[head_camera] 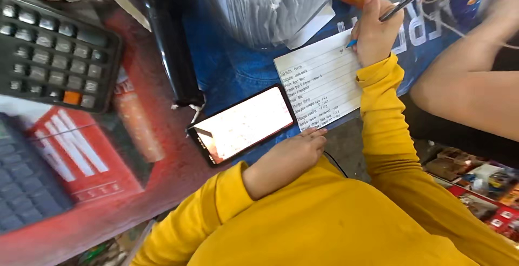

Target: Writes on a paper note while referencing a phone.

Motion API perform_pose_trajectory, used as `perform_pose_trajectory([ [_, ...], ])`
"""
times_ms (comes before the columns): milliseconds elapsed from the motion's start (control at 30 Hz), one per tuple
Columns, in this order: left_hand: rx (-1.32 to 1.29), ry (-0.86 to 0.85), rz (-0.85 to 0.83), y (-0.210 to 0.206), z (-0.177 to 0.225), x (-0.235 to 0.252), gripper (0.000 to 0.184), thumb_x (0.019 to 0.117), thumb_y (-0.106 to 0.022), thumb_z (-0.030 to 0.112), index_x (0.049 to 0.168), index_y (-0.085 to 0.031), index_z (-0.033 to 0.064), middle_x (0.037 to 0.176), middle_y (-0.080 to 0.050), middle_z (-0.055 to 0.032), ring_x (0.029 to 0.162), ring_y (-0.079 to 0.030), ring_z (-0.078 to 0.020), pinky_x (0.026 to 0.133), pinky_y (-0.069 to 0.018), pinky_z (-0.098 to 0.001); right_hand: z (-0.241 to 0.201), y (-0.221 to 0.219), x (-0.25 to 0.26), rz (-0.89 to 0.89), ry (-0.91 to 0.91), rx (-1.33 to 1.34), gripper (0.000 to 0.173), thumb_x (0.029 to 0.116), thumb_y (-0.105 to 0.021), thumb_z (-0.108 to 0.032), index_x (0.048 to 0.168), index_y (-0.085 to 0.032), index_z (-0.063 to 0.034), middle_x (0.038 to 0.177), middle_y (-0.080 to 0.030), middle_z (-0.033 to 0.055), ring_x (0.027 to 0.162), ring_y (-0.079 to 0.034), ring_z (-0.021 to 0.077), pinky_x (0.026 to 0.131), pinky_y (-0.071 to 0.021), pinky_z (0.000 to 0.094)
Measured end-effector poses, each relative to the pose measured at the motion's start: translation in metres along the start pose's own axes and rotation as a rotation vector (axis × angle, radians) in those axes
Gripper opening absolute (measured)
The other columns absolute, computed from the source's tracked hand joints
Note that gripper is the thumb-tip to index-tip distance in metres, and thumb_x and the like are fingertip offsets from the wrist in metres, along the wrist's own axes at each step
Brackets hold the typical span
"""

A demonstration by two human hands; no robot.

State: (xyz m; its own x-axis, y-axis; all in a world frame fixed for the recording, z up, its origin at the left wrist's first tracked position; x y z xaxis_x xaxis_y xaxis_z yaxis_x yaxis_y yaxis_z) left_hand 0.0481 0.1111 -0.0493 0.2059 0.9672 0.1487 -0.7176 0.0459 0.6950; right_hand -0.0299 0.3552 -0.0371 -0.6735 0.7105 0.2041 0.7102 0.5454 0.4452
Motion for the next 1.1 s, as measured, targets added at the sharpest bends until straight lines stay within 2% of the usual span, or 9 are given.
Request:
perform_pose_trajectory([
  [100,0.032,-0.012,0.015,-0.0003,0.0005,-0.0002,0.027,0.0983,-0.047,-0.010,0.117,-0.067,-0.0097,0.124,-0.069,-0.0203,0.130,-0.060,-0.0344,0.110,-0.0464,-0.0409,-0.0018,-0.0003,0.0001,0.002,0.021,-0.029,0.044,0.1047,-0.047,-0.010,0.063,-0.043,-0.0222,0.047,-0.046,-0.0150,0.039,-0.045,-0.0043,0.039,-0.0391,0.0162],
  [233,0.053,-0.004,-0.016,-0.0010,0.0015,0.0011,0.027,0.0970,-0.049,-0.013,0.117,-0.066,-0.0100,0.127,-0.068,-0.0204,0.135,-0.055,-0.0347,0.115,-0.0415,-0.0402,0.0016,0.0003,0.0020,-0.002,0.023,-0.033,0.044,0.1043,-0.048,-0.010,0.063,-0.042,-0.0219,0.048,-0.044,-0.0146,0.039,-0.044,-0.0036,0.040,-0.0387,0.0172],
  [367,0.057,-0.022,0.006,-0.0008,0.0015,0.0001,0.026,0.0986,-0.046,-0.011,0.116,-0.066,-0.0108,0.125,-0.069,-0.0210,0.131,-0.059,-0.0345,0.111,-0.0460,-0.0406,0.0024,-0.0001,0.0015,-0.017,-0.002,-0.019,0.044,0.1048,-0.046,-0.009,0.063,-0.043,-0.0215,0.047,-0.044,-0.0147,0.039,-0.044,-0.0038,0.040,-0.0390,0.0169],
  [633,0.048,-0.029,0.003,0.0010,0.0020,0.0011,0.026,0.0996,-0.044,-0.010,0.114,-0.066,-0.0118,0.124,-0.069,-0.0217,0.131,-0.059,-0.0352,0.112,-0.0447,-0.0404,0.0040,0.0008,0.0039,-0.030,-0.022,0.020,0.045,0.1054,-0.045,-0.010,0.062,-0.043,-0.0228,0.047,-0.046,-0.0148,0.038,-0.045,-0.0034,0.038,-0.0393,0.0171],
  [733,0.022,-0.002,0.004,0.0020,0.0023,0.0021,0.026,0.0991,-0.044,-0.011,0.113,-0.066,-0.0119,0.125,-0.069,-0.0215,0.132,-0.058,-0.0353,0.113,-0.0434,-0.0405,0.0069,0.0010,0.0049,-0.052,0.013,-0.048,0.040,0.1055,-0.045,-0.014,0.067,-0.043,-0.0229,0.051,-0.042,-0.0166,0.042,-0.042,-0.0037,0.042,-0.0388,0.0186],
  [867,-0.012,0.013,-0.015,0.0044,0.0024,0.0017,0.026,0.0988,-0.044,-0.012,0.111,-0.066,-0.0139,0.126,-0.068,-0.0239,0.134,-0.056,-0.0369,0.115,-0.0409,-0.0421,0.0075,0.0014,0.0048,-0.057,0.039,-0.039,0.036,0.1049,-0.046,-0.014,0.070,-0.047,-0.0234,0.053,-0.046,-0.0182,0.043,-0.047,-0.0042,0.044,-0.0427,0.0188],
  [1100,-0.011,0.016,0.009,0.0076,0.0030,0.0000,0.024,0.0974,-0.046,-0.013,0.110,-0.067,-0.0135,0.125,-0.067,-0.0247,0.134,-0.055,-0.0382,0.116,-0.0396,-0.0415,0.0049,0.0016,0.0044,-0.068,0.022,-0.036,0.037,0.1026,-0.050,-0.012,0.068,-0.046,-0.0239,0.052,-0.048,-0.0183,0.042,-0.049,-0.0043,0.042,-0.0444,0.0175],
])
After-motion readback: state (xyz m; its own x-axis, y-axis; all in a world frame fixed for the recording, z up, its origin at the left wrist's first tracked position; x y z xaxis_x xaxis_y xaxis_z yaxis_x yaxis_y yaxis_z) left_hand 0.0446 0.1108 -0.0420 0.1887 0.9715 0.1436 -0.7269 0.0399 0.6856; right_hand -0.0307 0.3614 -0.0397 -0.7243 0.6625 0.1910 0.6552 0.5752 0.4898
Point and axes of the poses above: each hand's wrist, its own x-axis towards the middle knuckle, its own y-axis out of the back of the hand, z = x × y, the point moved 8 cm from there along x, towards the middle knuckle
